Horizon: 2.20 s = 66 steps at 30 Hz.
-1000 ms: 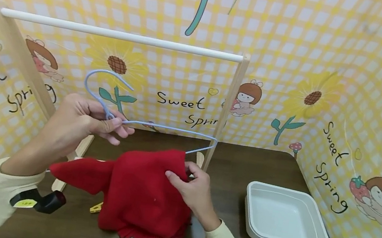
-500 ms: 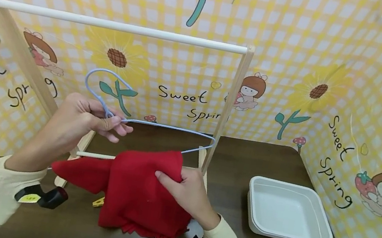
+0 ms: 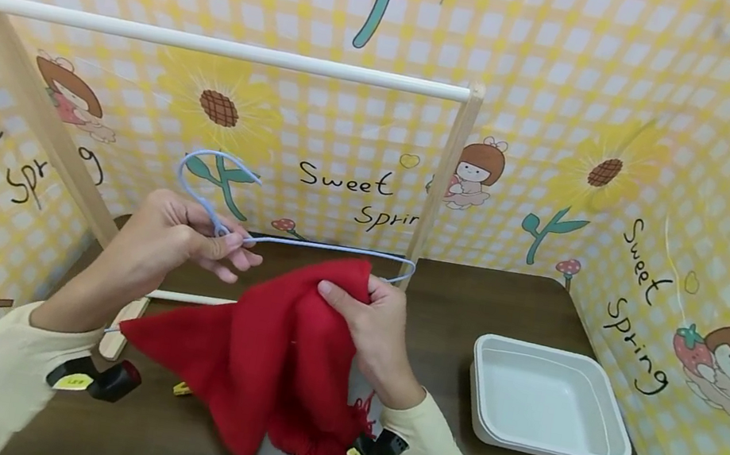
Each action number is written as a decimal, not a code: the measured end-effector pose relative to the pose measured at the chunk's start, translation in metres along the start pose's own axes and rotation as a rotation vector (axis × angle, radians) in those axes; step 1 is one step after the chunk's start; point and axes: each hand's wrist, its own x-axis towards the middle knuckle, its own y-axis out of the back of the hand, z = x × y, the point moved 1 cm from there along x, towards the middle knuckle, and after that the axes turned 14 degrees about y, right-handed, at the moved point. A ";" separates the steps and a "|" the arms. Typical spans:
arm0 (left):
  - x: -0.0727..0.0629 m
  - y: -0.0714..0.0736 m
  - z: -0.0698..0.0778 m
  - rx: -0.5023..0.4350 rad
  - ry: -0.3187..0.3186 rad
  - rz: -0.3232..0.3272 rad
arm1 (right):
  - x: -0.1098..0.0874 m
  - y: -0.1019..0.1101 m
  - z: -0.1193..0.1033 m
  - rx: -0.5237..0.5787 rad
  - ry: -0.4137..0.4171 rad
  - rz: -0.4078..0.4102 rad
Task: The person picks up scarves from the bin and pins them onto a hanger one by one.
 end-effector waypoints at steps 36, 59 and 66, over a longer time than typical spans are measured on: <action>-0.008 -0.003 0.021 0.039 -0.090 0.014 | -0.025 0.056 -0.001 -1.023 0.520 0.038; -0.019 -0.004 0.047 0.068 -0.150 0.020 | -0.025 -0.058 -0.009 -0.860 1.343 -0.496; -0.019 -0.008 0.042 0.065 -0.138 0.015 | -0.019 -0.085 -0.002 -1.011 1.283 -0.615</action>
